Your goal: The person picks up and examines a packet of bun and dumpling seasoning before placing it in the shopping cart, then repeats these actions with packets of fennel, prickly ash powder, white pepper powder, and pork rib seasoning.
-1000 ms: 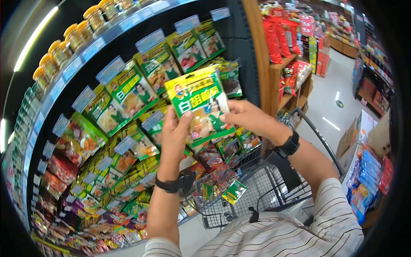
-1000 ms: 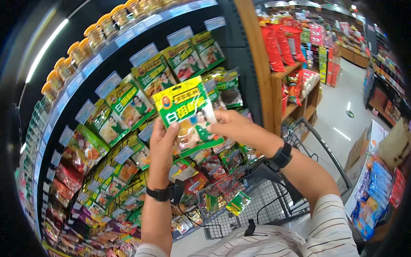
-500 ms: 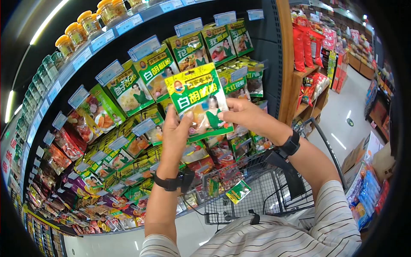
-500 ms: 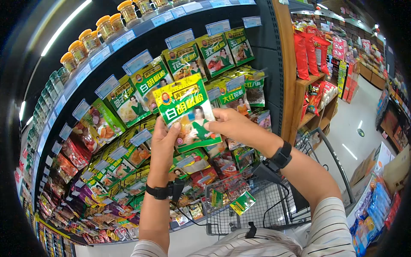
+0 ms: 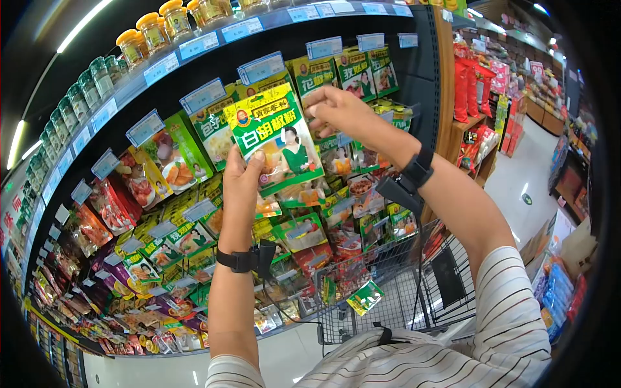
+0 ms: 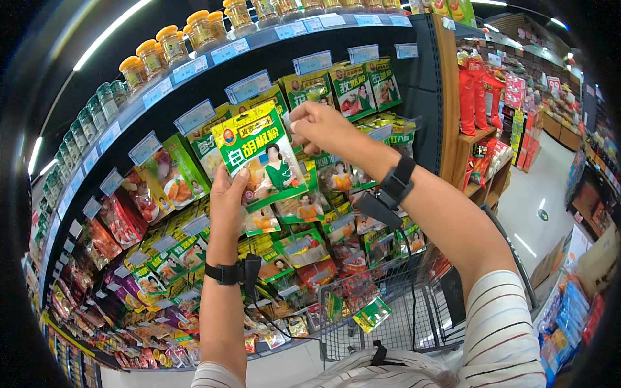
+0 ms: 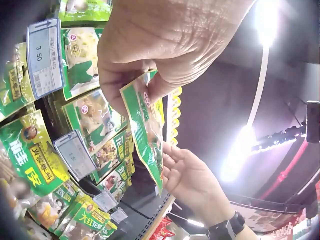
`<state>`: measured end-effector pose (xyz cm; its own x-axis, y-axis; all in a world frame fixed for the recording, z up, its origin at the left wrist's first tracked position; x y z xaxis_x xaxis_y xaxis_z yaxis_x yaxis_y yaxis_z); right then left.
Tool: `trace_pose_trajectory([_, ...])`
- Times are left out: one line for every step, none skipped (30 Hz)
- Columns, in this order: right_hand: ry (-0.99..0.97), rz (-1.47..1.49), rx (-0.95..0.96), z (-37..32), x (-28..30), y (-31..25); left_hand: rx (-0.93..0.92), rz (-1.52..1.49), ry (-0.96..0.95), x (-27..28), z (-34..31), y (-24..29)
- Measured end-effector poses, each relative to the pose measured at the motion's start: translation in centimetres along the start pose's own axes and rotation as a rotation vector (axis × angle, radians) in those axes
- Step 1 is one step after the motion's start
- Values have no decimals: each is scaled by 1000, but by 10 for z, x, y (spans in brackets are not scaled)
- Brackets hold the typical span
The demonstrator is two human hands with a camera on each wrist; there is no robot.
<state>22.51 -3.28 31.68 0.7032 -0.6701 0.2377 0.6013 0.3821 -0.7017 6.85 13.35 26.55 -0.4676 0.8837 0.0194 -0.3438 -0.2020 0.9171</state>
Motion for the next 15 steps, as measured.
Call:
trace_pose_trajectory([1,-39,-29,4,-2,-1,-29,-57,-1,-1,1,2])
trace_pose_trajectory([-13,-54,-28,6,-4,-1,-33,-42,4,2,3,2])
trace_pose_trajectory([-29,-68,-28,8,-6,0,-36,-27,12,7,4,1])
trace_pose_trajectory([-46,-81,-29,9,-9,2,-38,-12,20,11,5,0])
trace_pose_trajectory([-68,-54,-37,9,-10,3,-40,-3,20,16,4,0])
trace_pose_trajectory([-90,-26,-45,5,-10,2,-41,8,19,22,3,0])
trace_pose_trajectory([-109,2,-51,2,-9,1,-45,19,17,25,2,2])
trace_pose_trajectory([-140,-9,-81,-2,-6,-1,-33,18,10,26,1,5])
trace_pose_trajectory([-169,-19,-114,-11,-4,-12,-18,16,3,26,-4,9])
trace_pose_trajectory([-199,-28,-153,-20,-3,-24,1,11,-5,26,-6,8])
trace_pose_trajectory([-231,-76,-187,-30,-3,-40,22,110,-5,31,-4,4])
trace_pose_trajectory([-264,-125,-220,-39,-3,-60,28,51,-28,28,-3,1])
trace_pose_trajectory([-298,-174,-252,-46,-1,-78,35,-7,-50,22,-2,0])
trace_pose_trajectory([-338,-195,-267,-49,3,-91,40,-65,-72,19,0,-2])
trace_pose_trajectory([-377,-215,-281,-51,9,-103,56,-71,-87,19,4,-7])
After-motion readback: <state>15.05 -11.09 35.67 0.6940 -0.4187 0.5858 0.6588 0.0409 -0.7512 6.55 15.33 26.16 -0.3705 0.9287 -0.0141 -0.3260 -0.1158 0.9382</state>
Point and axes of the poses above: each hand's wrist, its own z-axis towards the middle knuckle, its own x-axis out of the back of the hand, y = z × x, the point moved 6 cm from there along z, towards the middle knuckle, and after that the axes turned 13 degrees about x, right-handed, at the moved point
